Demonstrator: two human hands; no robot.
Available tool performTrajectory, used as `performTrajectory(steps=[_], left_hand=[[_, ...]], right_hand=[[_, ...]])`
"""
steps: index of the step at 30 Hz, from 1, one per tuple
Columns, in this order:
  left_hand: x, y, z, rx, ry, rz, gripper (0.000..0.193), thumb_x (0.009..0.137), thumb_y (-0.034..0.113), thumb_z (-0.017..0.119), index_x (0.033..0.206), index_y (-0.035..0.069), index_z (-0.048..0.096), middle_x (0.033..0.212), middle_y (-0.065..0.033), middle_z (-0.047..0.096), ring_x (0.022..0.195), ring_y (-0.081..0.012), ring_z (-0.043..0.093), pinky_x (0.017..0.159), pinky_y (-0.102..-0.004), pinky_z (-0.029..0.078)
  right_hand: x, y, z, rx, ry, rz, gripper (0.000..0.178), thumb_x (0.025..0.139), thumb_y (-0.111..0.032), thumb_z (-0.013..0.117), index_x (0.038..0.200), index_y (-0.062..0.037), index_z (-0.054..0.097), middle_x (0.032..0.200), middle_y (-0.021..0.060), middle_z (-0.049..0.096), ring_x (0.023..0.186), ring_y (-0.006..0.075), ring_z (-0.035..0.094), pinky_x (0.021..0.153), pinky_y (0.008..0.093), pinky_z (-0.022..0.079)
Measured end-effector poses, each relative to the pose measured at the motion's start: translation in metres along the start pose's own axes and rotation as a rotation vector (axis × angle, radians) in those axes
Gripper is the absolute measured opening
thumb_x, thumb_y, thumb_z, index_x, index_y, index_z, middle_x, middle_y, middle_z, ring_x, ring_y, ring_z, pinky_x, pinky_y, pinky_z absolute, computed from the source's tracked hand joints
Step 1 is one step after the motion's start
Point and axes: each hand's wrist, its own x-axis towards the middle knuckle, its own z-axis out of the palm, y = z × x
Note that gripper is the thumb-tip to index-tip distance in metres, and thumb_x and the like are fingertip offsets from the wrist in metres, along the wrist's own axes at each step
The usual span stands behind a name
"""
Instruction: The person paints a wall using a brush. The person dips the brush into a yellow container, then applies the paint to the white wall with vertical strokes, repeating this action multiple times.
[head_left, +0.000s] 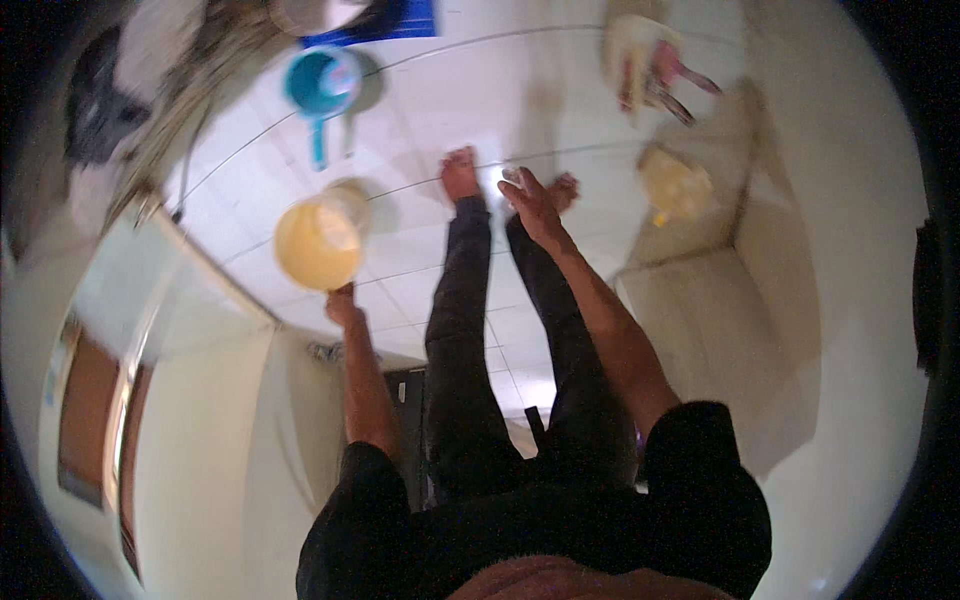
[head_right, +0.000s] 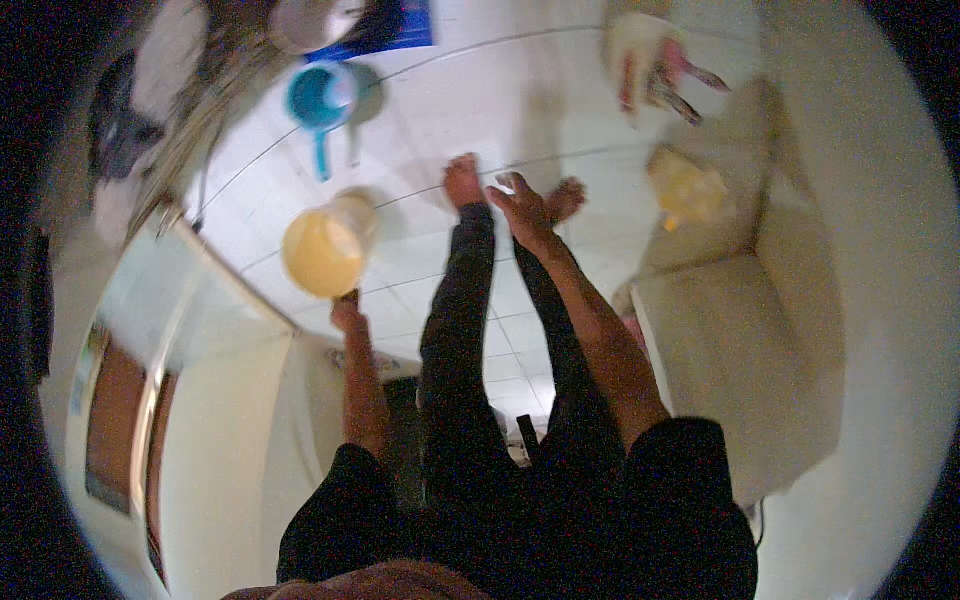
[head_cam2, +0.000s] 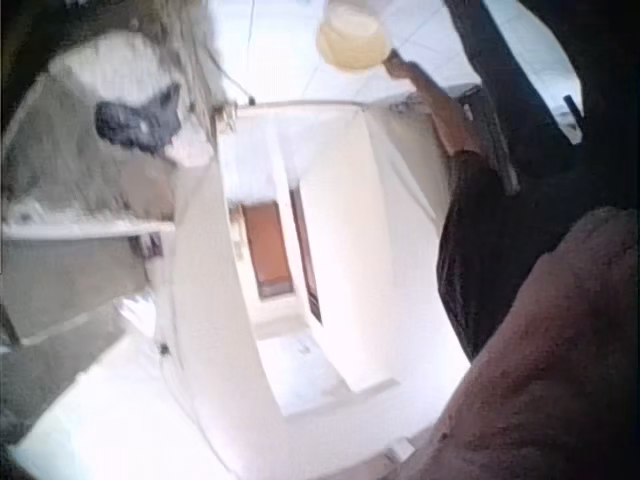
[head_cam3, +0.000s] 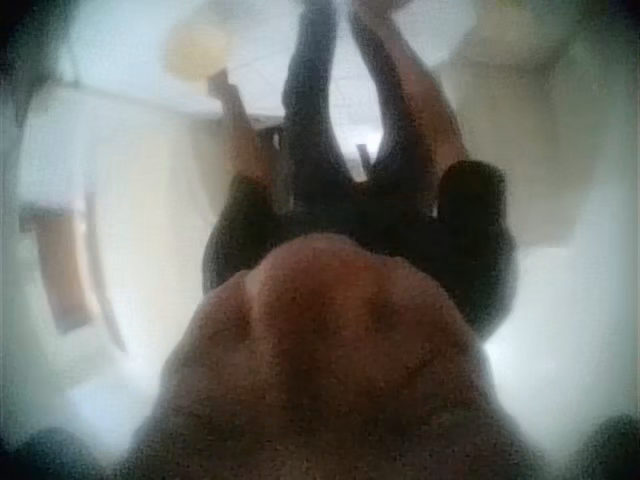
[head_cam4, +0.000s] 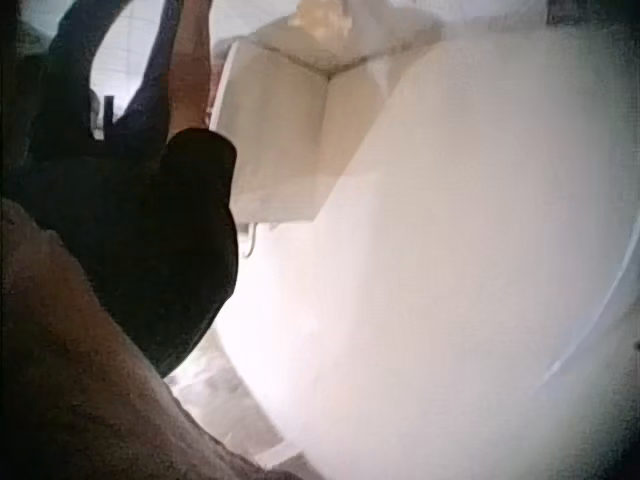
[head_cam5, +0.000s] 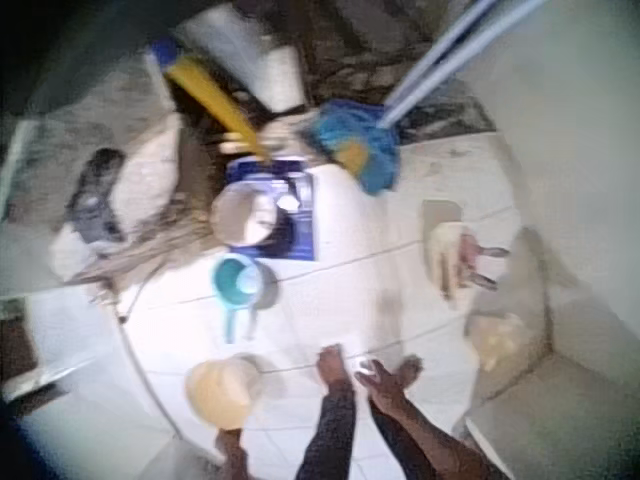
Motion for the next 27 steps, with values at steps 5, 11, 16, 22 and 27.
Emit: performTrajectory(steps=[5, 11, 16, 22, 27], left_hand=[[0.044, 0.024, 0.025, -1.674, -0.143, -0.485, 0.047, 0.100, 0.031, 0.026, 0.121, -0.007, 0.044, 0.124, -0.0203, 0.052, 0.111, -0.0297, 0.055, 0.092, -0.0485, 0.050], [0.074, 0.073, -0.009, -1.893, -0.188, -0.653, 0.043, 0.099, 0.022, 0.024, 0.125, -0.010, 0.035, 0.133, -0.0258, 0.043, 0.126, -0.0354, 0.042, 0.100, -0.0568, 0.040], [0.038, 0.101, -0.070, -1.814, -0.387, -1.012, 0.063, 0.097, 0.035, 0.034, 0.144, 0.004, 0.006, 0.141, -0.0213, 0.031, 0.118, -0.0390, 0.050, 0.099, -0.0602, 0.036], [-0.096, 0.241, -0.173, -1.292, -0.613, 0.149, 0.037, 0.095, 0.024, 0.044, 0.124, 0.002, 0.047, 0.125, -0.0149, 0.052, 0.111, -0.0276, 0.056, 0.093, -0.0398, 0.045], [-0.188, 0.310, -0.168, -1.186, -1.058, 0.433, 0.029, 0.090, 0.011, 0.055, 0.117, 0.001, 0.055, 0.117, -0.0130, 0.060, 0.098, -0.0241, 0.063, 0.086, -0.0347, 0.048]], right_hand=[[-0.040, 0.058, -0.124, 0.178, 0.204, 0.104, 0.039, 0.086, -0.039, 0.058, 0.103, -0.0041, 0.058, 0.096, 0.0081, 0.060, 0.087, 0.0200, 0.059, 0.076, 0.0353, 0.050], [-0.052, 0.107, -0.195, 0.152, 0.360, 0.125, 0.025, 0.088, -0.026, 0.055, 0.100, -0.0044, 0.060, 0.094, 0.0050, 0.062, 0.082, 0.0160, 0.064, 0.071, 0.0312, 0.052], [0.023, 0.117, -0.204, 0.698, 0.524, 0.025, 0.031, 0.090, -0.027, 0.054, 0.112, -0.0052, 0.054, 0.105, 0.0073, 0.063, 0.092, 0.0223, 0.065, 0.076, 0.0357, 0.052], [0.122, 0.135, -0.248, 0.963, 0.563, -0.216, 0.033, 0.090, -0.025, 0.055, 0.116, -0.0048, 0.052, 0.115, 0.0087, 0.059, 0.098, 0.0260, 0.062, 0.080, 0.0401, 0.051], [0.156, 0.146, -0.265, 0.125, 0.608, -0.408, 0.034, 0.092, -0.019, 0.045, 0.120, -0.0014, 0.049, 0.116, 0.0100, 0.058, 0.101, 0.0227, 0.060, 0.080, 0.0344, 0.053]])
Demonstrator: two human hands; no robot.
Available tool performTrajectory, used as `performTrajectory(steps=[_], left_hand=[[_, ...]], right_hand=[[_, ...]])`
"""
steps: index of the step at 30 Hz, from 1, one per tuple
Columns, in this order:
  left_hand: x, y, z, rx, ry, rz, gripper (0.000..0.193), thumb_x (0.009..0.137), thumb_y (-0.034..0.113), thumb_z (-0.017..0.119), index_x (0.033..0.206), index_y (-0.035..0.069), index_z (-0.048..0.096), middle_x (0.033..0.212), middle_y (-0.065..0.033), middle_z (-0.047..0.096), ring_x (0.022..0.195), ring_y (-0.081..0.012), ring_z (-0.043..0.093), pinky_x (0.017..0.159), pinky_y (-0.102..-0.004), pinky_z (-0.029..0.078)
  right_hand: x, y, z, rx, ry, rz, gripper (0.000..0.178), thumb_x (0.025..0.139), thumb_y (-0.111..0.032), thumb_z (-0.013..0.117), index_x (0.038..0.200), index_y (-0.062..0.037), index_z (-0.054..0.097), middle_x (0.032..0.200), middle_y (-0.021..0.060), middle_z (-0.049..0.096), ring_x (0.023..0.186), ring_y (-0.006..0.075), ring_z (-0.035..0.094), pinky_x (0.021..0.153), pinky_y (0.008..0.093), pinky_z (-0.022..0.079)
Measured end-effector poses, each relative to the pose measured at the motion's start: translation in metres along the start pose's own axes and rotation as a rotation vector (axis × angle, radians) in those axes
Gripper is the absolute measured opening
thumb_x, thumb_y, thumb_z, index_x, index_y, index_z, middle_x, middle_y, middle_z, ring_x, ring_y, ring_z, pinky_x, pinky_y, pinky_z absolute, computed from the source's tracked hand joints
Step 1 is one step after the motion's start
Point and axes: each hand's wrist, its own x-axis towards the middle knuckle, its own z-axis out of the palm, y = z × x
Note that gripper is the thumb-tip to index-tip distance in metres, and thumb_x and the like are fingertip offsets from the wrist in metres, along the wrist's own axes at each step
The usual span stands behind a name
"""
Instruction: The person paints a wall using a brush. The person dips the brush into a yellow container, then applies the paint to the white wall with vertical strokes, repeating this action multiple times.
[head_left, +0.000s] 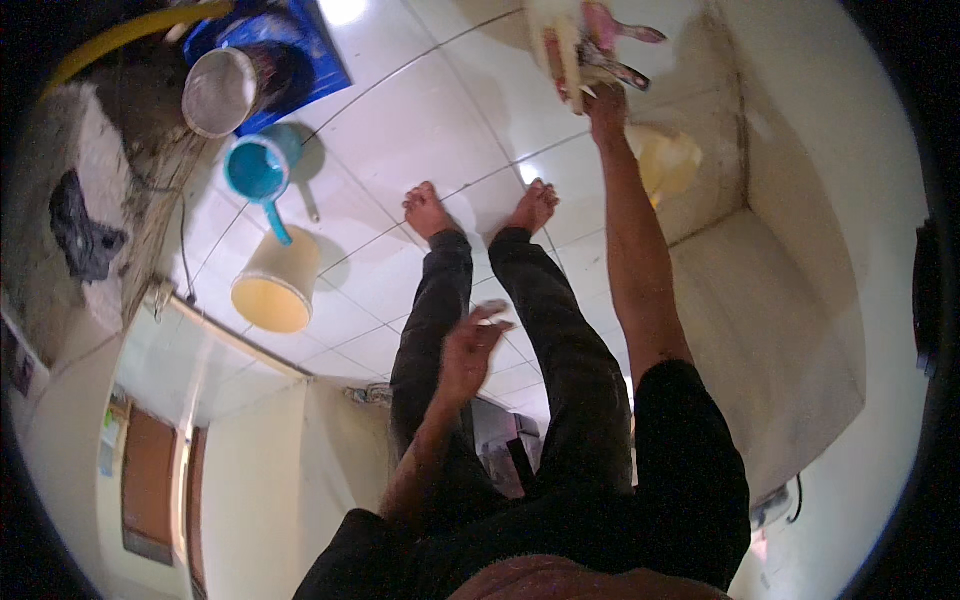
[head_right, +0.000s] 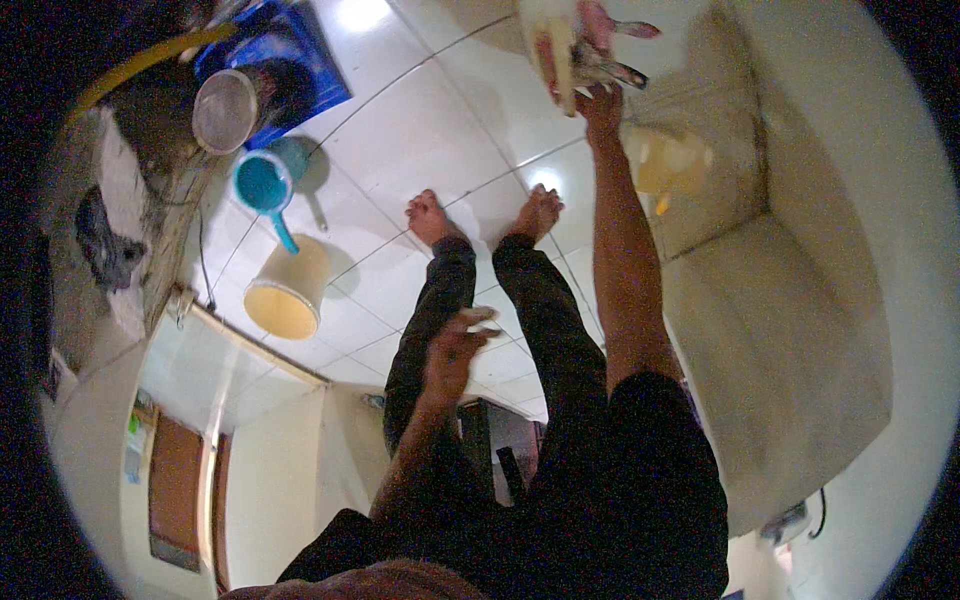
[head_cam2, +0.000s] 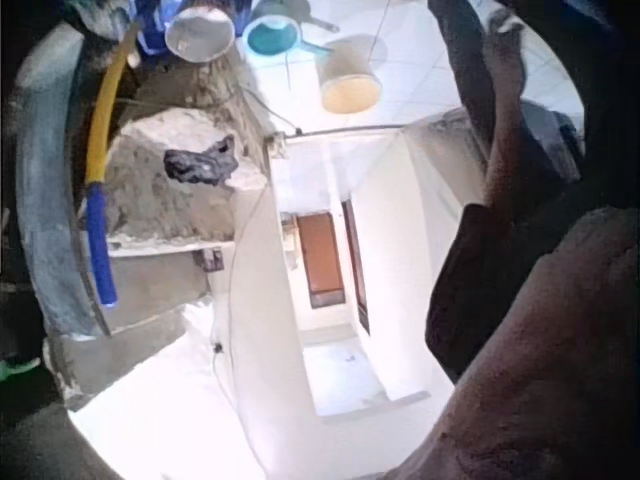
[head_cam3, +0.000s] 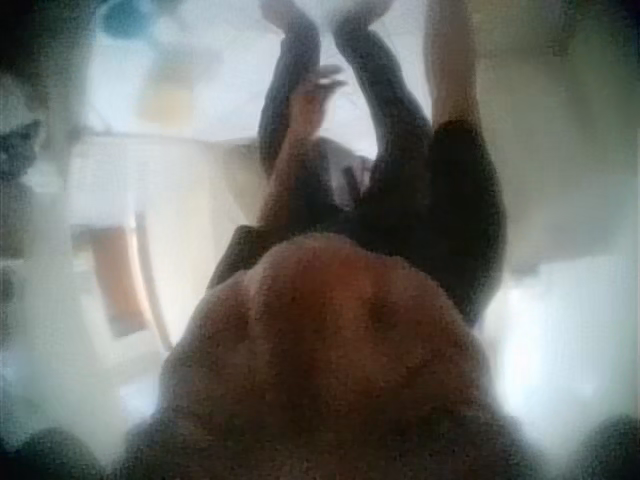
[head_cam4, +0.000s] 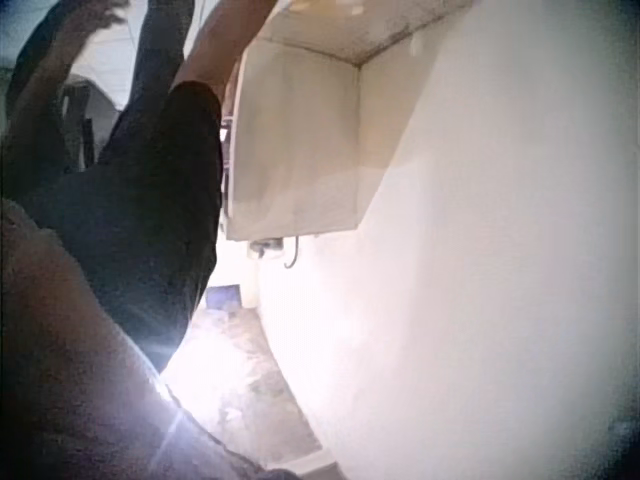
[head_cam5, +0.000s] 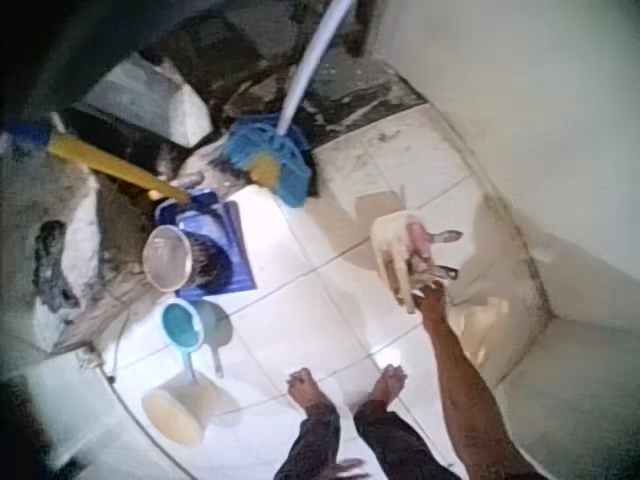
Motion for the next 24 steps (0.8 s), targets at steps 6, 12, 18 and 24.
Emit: performTrajectory(steps=[6, 12, 18, 24], left_hand=[[0.003, -0.043, -0.013, 0.589, 0.059, -0.067, 0.035, 0.087, 0.019, 0.059, 0.117, 0.001, 0.055, 0.112, -0.0181, 0.062, 0.094, -0.0303, 0.065, 0.080, -0.0384, 0.051], [0.010, -0.040, -0.016, 0.675, 0.254, 0.020, 0.035, 0.085, 0.017, 0.061, 0.117, 0.003, 0.054, 0.111, -0.0161, 0.062, 0.093, -0.0272, 0.065, 0.076, -0.0378, 0.052], [0.013, -0.028, -0.006, 0.634, 0.251, 0.031, 0.036, 0.085, 0.018, 0.061, 0.115, 0.000, 0.055, 0.109, -0.0190, 0.062, 0.091, -0.0305, 0.065, 0.080, -0.0388, 0.052], [0.010, -0.028, -0.005, 0.616, 0.290, 0.071, 0.035, 0.085, 0.018, 0.060, 0.114, -0.001, 0.056, 0.108, -0.0214, 0.062, 0.093, -0.0326, 0.064, 0.081, -0.0392, 0.052]], right_hand=[[0.009, -0.009, 0.004, -1.052, -0.125, -0.138, 0.035, 0.078, -0.019, 0.069, 0.107, -0.0015, 0.059, 0.114, 0.0176, 0.057, 0.090, 0.0304, 0.062, 0.068, 0.0368, 0.055], [0.008, -0.042, 0.021, 0.466, 0.259, 0.475, 0.037, 0.080, -0.001, 0.058, 0.116, 0.0021, 0.049, 0.105, 0.0166, 0.058, 0.079, 0.0289, 0.064, 0.060, 0.0367, 0.058], [-0.001, -0.052, 0.021, 0.233, 0.090, 0.457, 0.029, 0.081, -0.005, 0.054, 0.107, 0.0057, 0.048, 0.095, 0.0152, 0.061, 0.074, 0.0295, 0.066, 0.063, 0.0375, 0.058], [0.005, -0.043, 0.058, -0.700, -0.465, -0.250, 0.025, 0.083, -0.008, 0.053, 0.101, 0.0088, 0.054, 0.083, 0.0165, 0.064, 0.071, 0.0256, 0.067, 0.063, 0.0360, 0.059]])
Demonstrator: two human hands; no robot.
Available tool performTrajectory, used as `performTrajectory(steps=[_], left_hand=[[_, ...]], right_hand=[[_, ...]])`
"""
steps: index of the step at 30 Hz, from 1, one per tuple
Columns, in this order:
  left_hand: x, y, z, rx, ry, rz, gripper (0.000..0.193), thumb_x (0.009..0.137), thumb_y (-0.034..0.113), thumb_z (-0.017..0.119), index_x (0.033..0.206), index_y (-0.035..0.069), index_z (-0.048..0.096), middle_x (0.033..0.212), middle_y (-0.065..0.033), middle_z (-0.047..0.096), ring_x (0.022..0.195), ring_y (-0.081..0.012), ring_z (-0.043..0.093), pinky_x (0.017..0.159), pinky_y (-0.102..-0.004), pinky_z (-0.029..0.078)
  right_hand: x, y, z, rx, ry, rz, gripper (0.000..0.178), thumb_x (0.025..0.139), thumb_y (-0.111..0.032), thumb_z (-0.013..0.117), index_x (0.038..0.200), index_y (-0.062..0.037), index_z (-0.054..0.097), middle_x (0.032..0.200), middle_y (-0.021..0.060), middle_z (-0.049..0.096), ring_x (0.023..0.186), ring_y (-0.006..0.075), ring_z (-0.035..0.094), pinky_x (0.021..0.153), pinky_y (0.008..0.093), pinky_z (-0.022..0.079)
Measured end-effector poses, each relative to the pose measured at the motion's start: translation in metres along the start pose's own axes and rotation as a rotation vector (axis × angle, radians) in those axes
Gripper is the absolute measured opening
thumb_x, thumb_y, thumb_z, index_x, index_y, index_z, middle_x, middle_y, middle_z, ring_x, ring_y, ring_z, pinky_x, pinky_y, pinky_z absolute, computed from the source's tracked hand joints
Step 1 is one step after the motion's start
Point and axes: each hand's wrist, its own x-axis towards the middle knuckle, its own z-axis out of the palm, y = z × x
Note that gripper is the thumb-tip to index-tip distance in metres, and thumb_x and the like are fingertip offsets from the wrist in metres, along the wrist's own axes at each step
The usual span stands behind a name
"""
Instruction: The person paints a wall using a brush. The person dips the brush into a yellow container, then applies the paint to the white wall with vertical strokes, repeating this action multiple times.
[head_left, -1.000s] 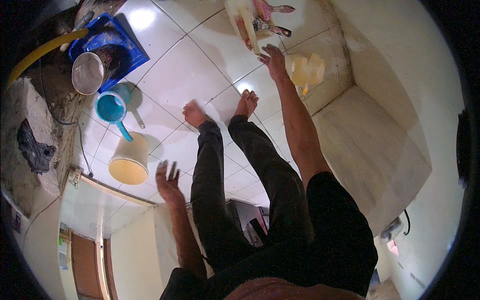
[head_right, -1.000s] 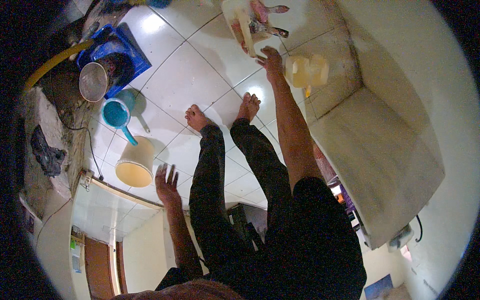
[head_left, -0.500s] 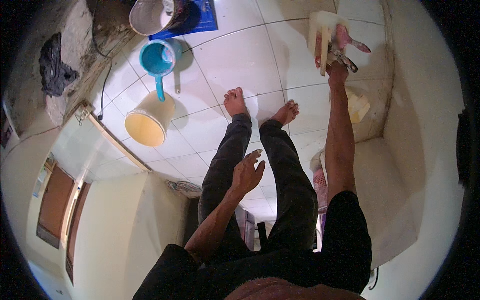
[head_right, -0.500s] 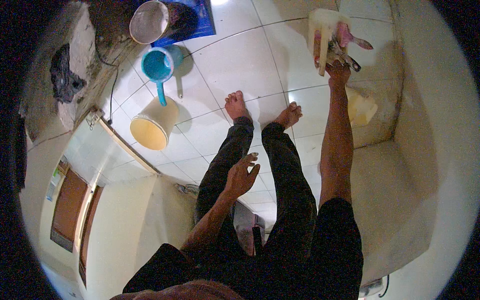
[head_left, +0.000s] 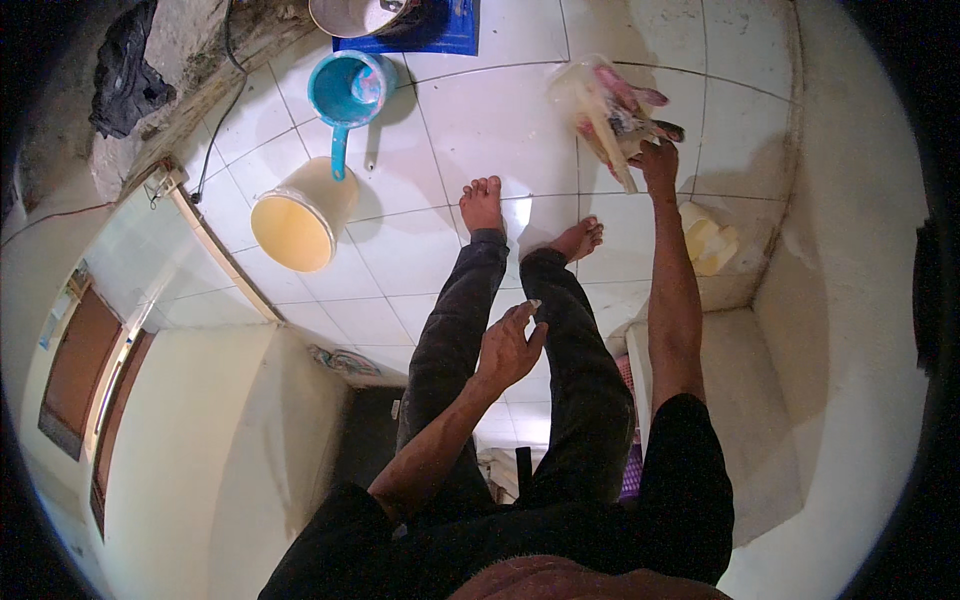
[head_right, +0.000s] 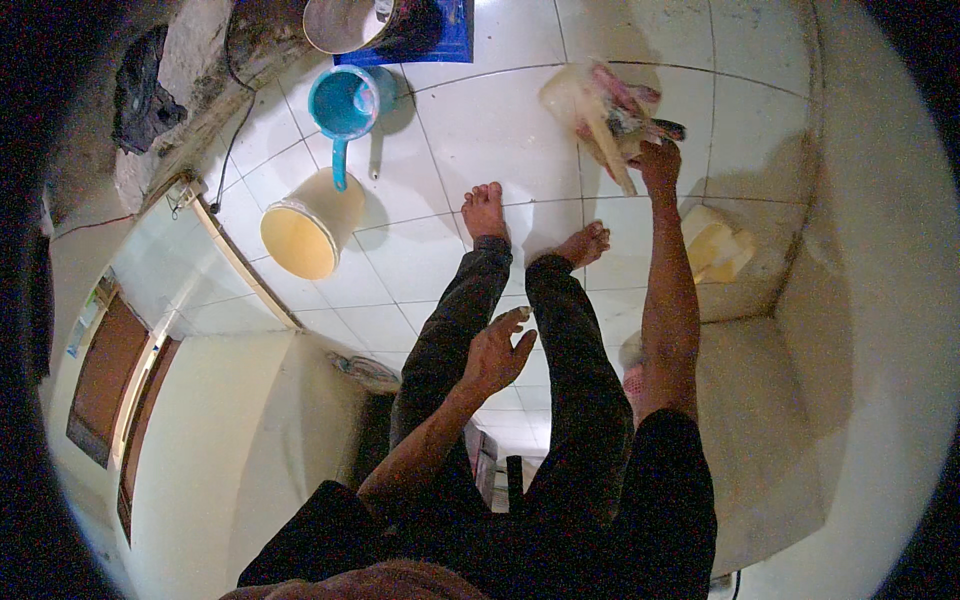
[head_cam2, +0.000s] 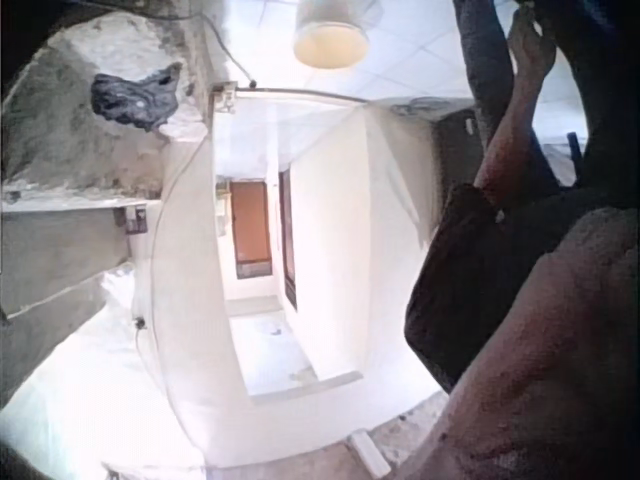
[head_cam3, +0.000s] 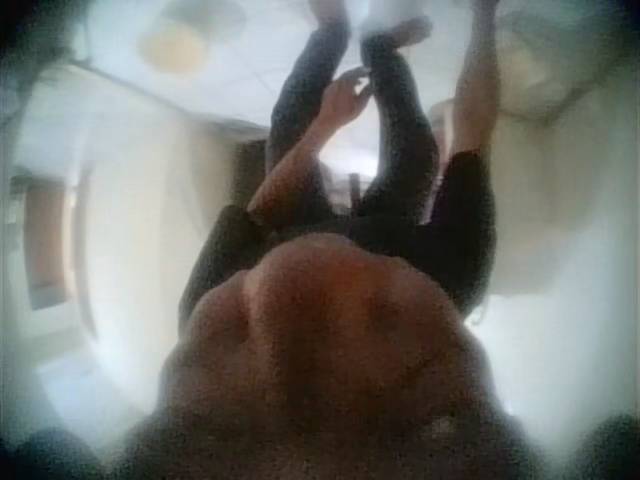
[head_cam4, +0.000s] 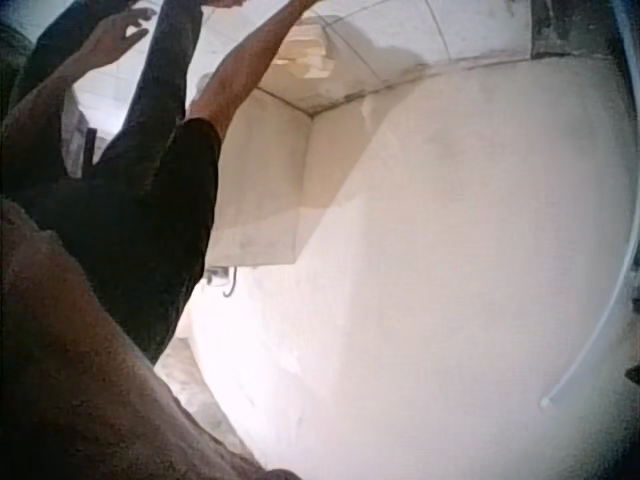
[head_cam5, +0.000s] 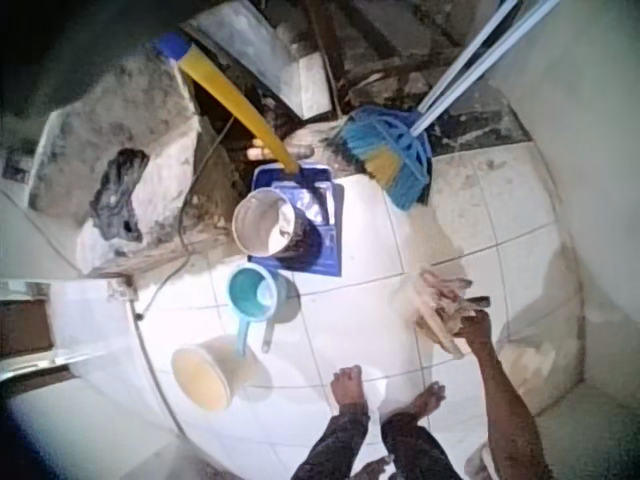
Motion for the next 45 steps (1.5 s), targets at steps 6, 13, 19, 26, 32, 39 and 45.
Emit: performTrajectory(steps=[6, 13, 19, 26, 32, 39, 45], left_hand=[[0.000, -0.007, 0.004, 0.000, 0.025, -0.004, 0.037, 0.084, 0.016, 0.063, 0.117, 0.002, 0.055, 0.113, -0.0186, 0.060, 0.094, -0.0290, 0.064, 0.079, -0.0393, 0.052], [-0.004, -0.011, -0.001, -0.048, 0.075, -0.001, 0.037, 0.084, 0.016, 0.063, 0.117, 0.002, 0.054, 0.112, -0.0187, 0.061, 0.093, -0.0287, 0.065, 0.078, -0.0381, 0.052], [-0.007, -0.011, -0.003, -0.095, 0.116, -0.001, 0.038, 0.084, 0.016, 0.063, 0.118, 0.002, 0.054, 0.112, -0.0187, 0.060, 0.093, -0.0294, 0.064, 0.078, -0.0384, 0.052], [-0.013, -0.005, -0.013, -0.161, 0.234, 0.052, 0.035, 0.082, 0.014, 0.061, 0.111, -0.004, 0.055, 0.100, -0.0242, 0.062, 0.086, -0.0388, 0.063, 0.076, -0.0429, 0.051], [-0.010, 0.000, -0.020, -0.125, 0.049, -0.024, 0.037, 0.082, 0.017, 0.061, 0.113, -0.002, 0.055, 0.105, -0.0227, 0.060, 0.092, -0.0365, 0.061, 0.079, -0.0441, 0.050], [-0.028, -0.026, 0.006, 0.154, -0.045, -0.076, 0.036, 0.079, 0.026, 0.061, 0.103, 0.000, 0.056, 0.099, -0.0207, 0.058, 0.089, -0.0352, 0.058, 0.077, -0.0477, 0.044], [-0.027, -0.015, 0.002, 0.242, -0.211, 0.052, 0.032, 0.075, 0.016, 0.058, 0.103, 0.000, 0.058, 0.103, -0.0166, 0.056, 0.090, -0.0317, 0.057, 0.079, -0.0488, 0.041]], right_hand=[[0.029, -0.045, 0.044, 0.255, -0.013, 0.034, 0.027, 0.078, -0.009, 0.056, 0.097, 0.0108, 0.056, 0.077, 0.0163, 0.065, 0.060, 0.0222, 0.066, 0.054, 0.0336, 0.057], [0.051, -0.145, 0.064, 0.033, -0.186, -0.082, 0.025, 0.073, -0.012, 0.060, 0.093, 0.0037, 0.059, 0.065, 0.0192, 0.061, 0.057, 0.0282, 0.064, 0.055, 0.0369, 0.053], [0.053, -0.208, 0.105, 0.066, -0.170, -0.293, 0.031, 0.069, -0.009, 0.061, 0.098, -0.0008, 0.060, 0.074, 0.0235, 0.063, 0.073, 0.0407, 0.062, 0.069, 0.0458, 0.052], [0.019, -0.291, 0.152, 0.211, -0.234, -0.089, 0.033, 0.070, -0.010, 0.061, 0.101, 0.0003, 0.061, 0.082, 0.0271, 0.063, 0.080, 0.0420, 0.062, 0.074, 0.0456, 0.052], [-0.016, -0.301, 0.207, 0.195, -0.053, 0.201, 0.035, 0.071, -0.015, 0.060, 0.104, -0.0037, 0.059, 0.089, 0.0231, 0.065, 0.089, 0.0405, 0.062, 0.079, 0.0459, 0.051], [-0.064, -0.337, 0.253, 0.187, -0.331, 0.331, 0.032, 0.075, -0.022, 0.058, 0.099, 0.0000, 0.061, 0.088, 0.0265, 0.063, 0.088, 0.0435, 0.060, 0.080, 0.0481, 0.048], [-0.078, -0.317, 0.303, 0.406, -0.147, 0.235, 0.043, 0.077, -0.027, 0.065, 0.109, 0.0003, 0.059, 0.093, 0.0227, 0.064, 0.089, 0.0385, 0.062, 0.078, 0.0442, 0.049]])
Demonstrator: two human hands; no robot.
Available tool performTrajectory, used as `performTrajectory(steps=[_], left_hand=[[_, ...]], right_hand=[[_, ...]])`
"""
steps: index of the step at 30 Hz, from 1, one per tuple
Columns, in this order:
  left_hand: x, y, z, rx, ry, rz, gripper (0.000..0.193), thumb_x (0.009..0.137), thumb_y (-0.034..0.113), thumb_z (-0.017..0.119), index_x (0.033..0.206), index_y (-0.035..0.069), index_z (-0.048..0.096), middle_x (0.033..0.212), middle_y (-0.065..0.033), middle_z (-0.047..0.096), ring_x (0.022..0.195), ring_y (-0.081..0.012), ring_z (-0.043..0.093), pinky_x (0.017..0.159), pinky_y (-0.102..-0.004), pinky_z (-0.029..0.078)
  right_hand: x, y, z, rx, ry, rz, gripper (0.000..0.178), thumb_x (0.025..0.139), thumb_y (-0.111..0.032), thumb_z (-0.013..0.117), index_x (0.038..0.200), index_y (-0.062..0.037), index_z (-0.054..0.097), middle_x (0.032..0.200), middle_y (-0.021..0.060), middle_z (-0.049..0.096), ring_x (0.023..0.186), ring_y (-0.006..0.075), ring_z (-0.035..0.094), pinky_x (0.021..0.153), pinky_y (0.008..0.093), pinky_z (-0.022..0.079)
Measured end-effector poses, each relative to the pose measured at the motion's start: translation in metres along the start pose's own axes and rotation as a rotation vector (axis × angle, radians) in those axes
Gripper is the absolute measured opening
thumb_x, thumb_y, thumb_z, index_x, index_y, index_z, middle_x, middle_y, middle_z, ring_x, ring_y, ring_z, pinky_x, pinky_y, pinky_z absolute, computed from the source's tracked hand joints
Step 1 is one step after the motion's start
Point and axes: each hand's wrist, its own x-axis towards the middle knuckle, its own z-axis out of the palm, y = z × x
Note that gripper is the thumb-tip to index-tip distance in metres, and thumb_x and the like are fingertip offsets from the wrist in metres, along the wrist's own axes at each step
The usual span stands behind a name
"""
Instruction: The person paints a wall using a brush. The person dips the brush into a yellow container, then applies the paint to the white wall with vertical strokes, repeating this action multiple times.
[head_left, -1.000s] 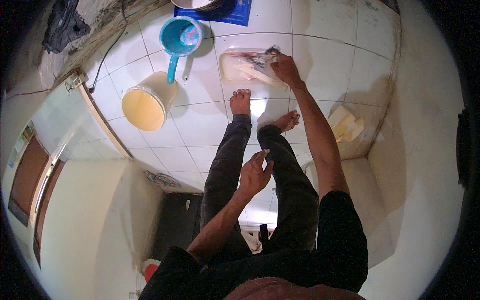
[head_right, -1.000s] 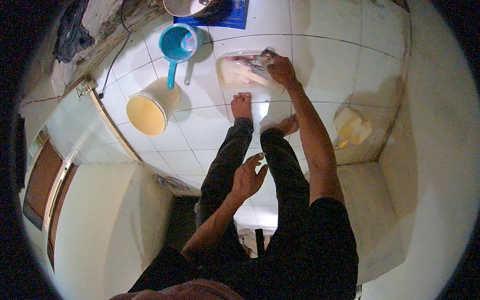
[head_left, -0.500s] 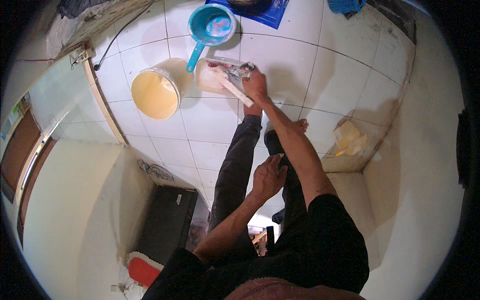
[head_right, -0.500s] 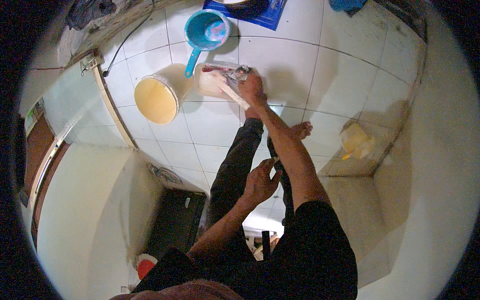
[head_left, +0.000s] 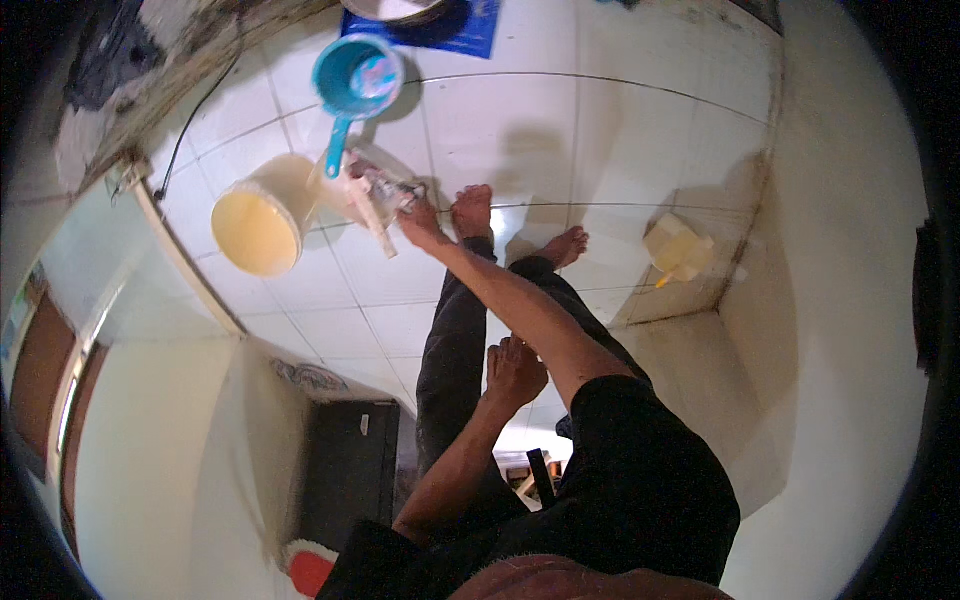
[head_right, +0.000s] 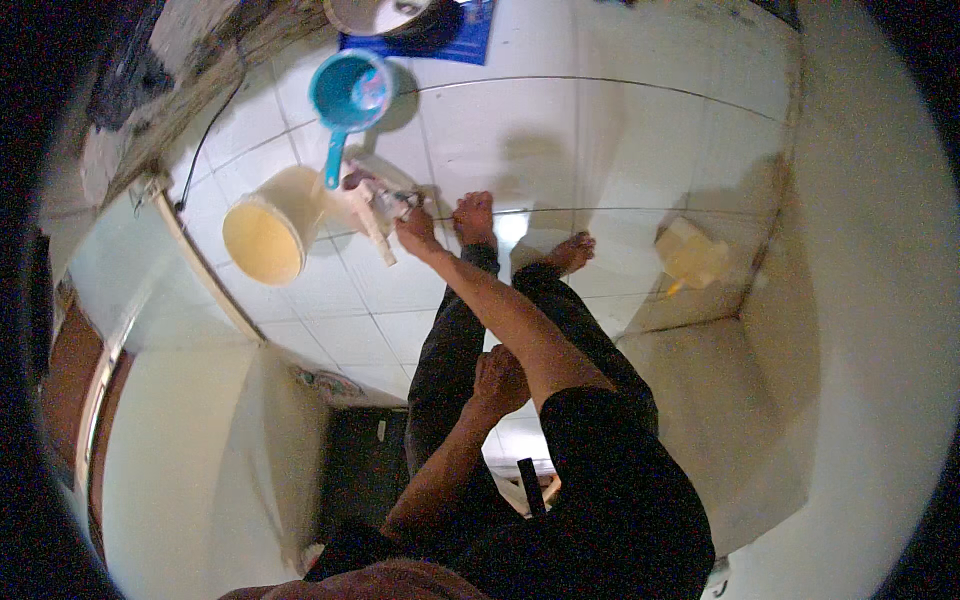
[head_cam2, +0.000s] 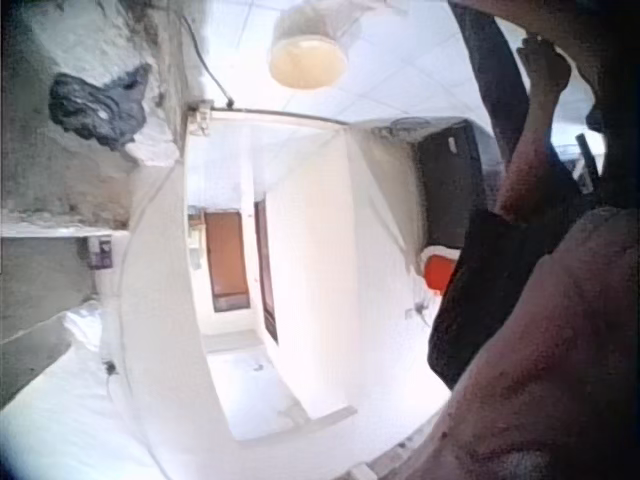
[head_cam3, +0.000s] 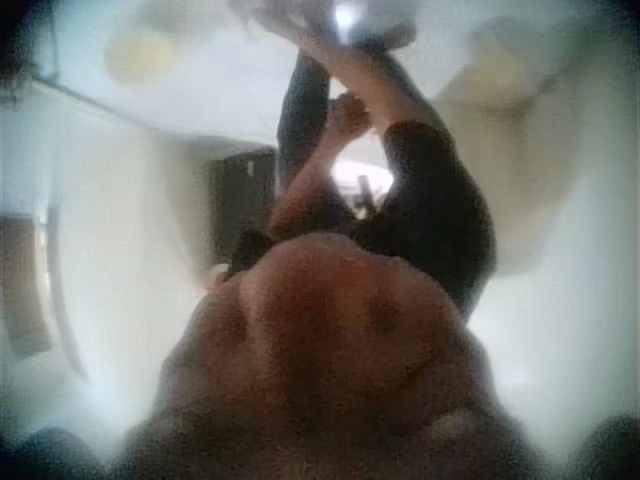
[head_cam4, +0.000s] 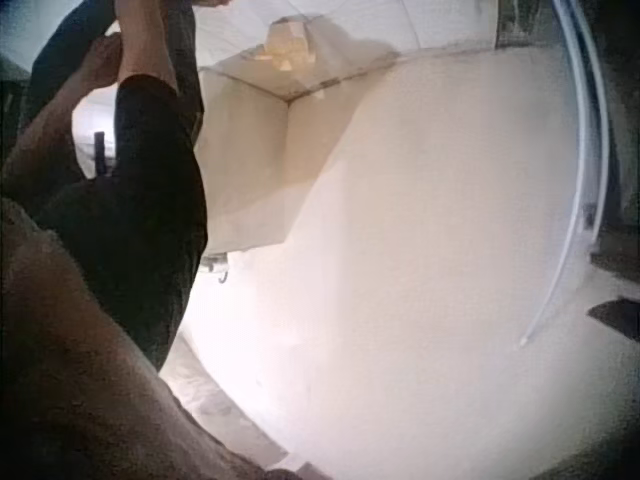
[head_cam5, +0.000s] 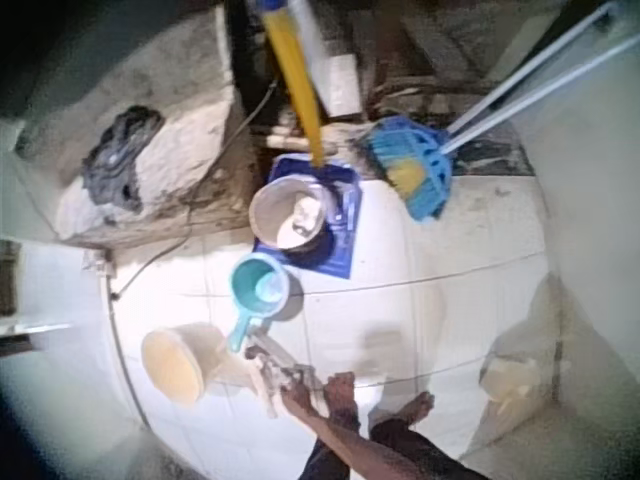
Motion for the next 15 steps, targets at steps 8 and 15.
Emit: performTrajectory(steps=[8, 15], left_hand=[[0.027, 0.002, 0.001, -0.085, 0.181, 0.023, 0.029, 0.076, 0.021, 0.064, 0.096, 0.001, 0.060, 0.090, -0.0171, 0.063, 0.080, -0.0338, 0.063, 0.072, -0.0424, 0.050], [0.079, -0.015, 0.005, 0.168, 0.276, 0.293, 0.011, 0.079, 0.011, 0.057, 0.084, 0.001, 0.056, 0.085, -0.0217, 0.062, 0.079, -0.0398, 0.060, 0.068, -0.0456, 0.048]], right_hand=[[-0.019, 0.023, -0.158, 0.422, 0.211, 0.071, 0.048, 0.076, -0.014, 0.064, 0.119, -0.0037, 0.046, 0.081, 0.0134, 0.064, 0.086, 0.0278, 0.062, 0.080, 0.0386, 0.049], [-0.134, 0.156, -0.396, 0.219, 1.175, 0.198, 0.052, 0.065, -0.013, 0.076, 0.110, -0.0018, 0.051, 0.099, 0.0102, 0.057, 0.089, 0.0226, 0.054, 0.082, 0.0352, 0.045]])
